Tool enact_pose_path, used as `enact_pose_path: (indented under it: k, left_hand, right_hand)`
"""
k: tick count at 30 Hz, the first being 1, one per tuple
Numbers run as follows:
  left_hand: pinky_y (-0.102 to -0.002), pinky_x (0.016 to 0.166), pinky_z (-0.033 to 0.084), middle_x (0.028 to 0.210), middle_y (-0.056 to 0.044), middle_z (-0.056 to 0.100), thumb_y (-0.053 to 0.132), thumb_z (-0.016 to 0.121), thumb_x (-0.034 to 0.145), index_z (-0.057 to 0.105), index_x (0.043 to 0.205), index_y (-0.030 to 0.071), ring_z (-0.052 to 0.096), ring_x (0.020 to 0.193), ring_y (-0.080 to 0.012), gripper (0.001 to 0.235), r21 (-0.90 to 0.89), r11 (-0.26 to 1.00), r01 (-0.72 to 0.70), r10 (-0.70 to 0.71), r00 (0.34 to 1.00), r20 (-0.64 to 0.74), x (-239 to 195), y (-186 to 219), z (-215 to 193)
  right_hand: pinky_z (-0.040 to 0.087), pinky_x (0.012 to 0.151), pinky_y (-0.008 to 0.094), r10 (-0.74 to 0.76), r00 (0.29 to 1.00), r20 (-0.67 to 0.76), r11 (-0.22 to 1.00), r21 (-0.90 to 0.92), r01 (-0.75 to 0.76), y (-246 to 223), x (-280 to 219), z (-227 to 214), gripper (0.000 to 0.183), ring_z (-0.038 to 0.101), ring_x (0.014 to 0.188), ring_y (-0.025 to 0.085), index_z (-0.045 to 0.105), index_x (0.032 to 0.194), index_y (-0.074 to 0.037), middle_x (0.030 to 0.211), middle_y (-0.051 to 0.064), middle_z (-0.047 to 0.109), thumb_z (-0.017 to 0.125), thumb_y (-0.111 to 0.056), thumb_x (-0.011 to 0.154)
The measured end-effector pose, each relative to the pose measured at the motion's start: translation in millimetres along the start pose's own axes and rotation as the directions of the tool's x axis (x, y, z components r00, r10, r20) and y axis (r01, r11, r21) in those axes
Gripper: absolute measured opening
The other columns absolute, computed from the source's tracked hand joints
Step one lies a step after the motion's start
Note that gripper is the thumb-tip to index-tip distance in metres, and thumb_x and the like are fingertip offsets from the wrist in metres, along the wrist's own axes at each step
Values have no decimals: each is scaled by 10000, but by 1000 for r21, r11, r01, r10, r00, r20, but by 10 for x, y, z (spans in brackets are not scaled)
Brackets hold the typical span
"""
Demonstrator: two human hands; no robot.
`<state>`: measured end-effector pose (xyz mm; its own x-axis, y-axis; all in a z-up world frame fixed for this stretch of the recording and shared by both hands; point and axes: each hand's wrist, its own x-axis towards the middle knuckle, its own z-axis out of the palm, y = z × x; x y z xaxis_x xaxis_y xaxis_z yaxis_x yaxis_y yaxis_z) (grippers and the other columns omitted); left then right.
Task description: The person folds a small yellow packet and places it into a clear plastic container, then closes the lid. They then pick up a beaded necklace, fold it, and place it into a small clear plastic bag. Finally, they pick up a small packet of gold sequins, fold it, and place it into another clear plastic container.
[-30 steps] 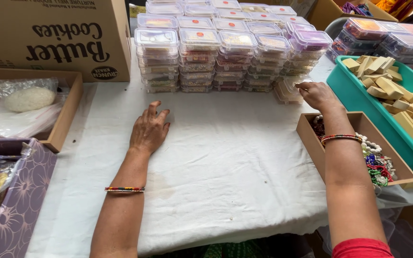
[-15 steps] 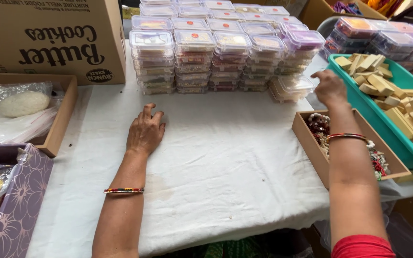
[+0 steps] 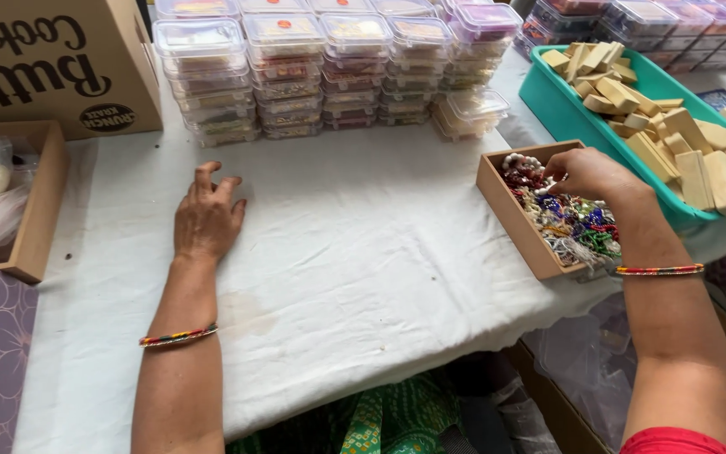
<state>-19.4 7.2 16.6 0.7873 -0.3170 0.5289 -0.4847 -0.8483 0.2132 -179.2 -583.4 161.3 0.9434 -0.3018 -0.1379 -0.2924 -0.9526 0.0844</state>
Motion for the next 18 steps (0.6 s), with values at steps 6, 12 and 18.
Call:
enact_pose_path:
  k: [6, 12, 18]
  left_hand:
    - [-379, 989, 585, 1413, -37, 452, 222, 848, 865, 735, 1200, 141, 665, 1120, -189, 363, 49, 995, -85, 90, 988, -126, -38, 9, -134]
    - [-360, 954, 587, 1428, -19, 447, 224, 859, 835, 738, 1183, 169, 660, 1081, -176, 373, 108, 984, -141, 150, 985, -83, -30, 32, -29]
    - [-360, 941, 588, 1434, -20, 440, 227, 856, 847, 733, 1193, 168, 661, 1070, -172, 371, 106, 984, -143, 153, 984, -90, -23, 12, -31]
  right_hand:
    - [592, 894, 431, 35, 993, 112, 995, -96, -24, 128, 4, 369, 229, 751, 983, 294, 808, 1090, -157, 1040, 104, 811, 749, -264, 896]
    - [575, 892, 471, 56, 998, -13, 993, -107, -57, -124, -138, 359, 271, 706, 1031, 334, 771, 1129, -175, 1070, 130, 767, 759, -311, 895]
    - [572, 950, 437, 49, 996, 72, 996, -77, -44, -178, 7, 460, 328, 721, 1065, 290, 800, 1101, -201, 1089, 93, 781, 768, -405, 847]
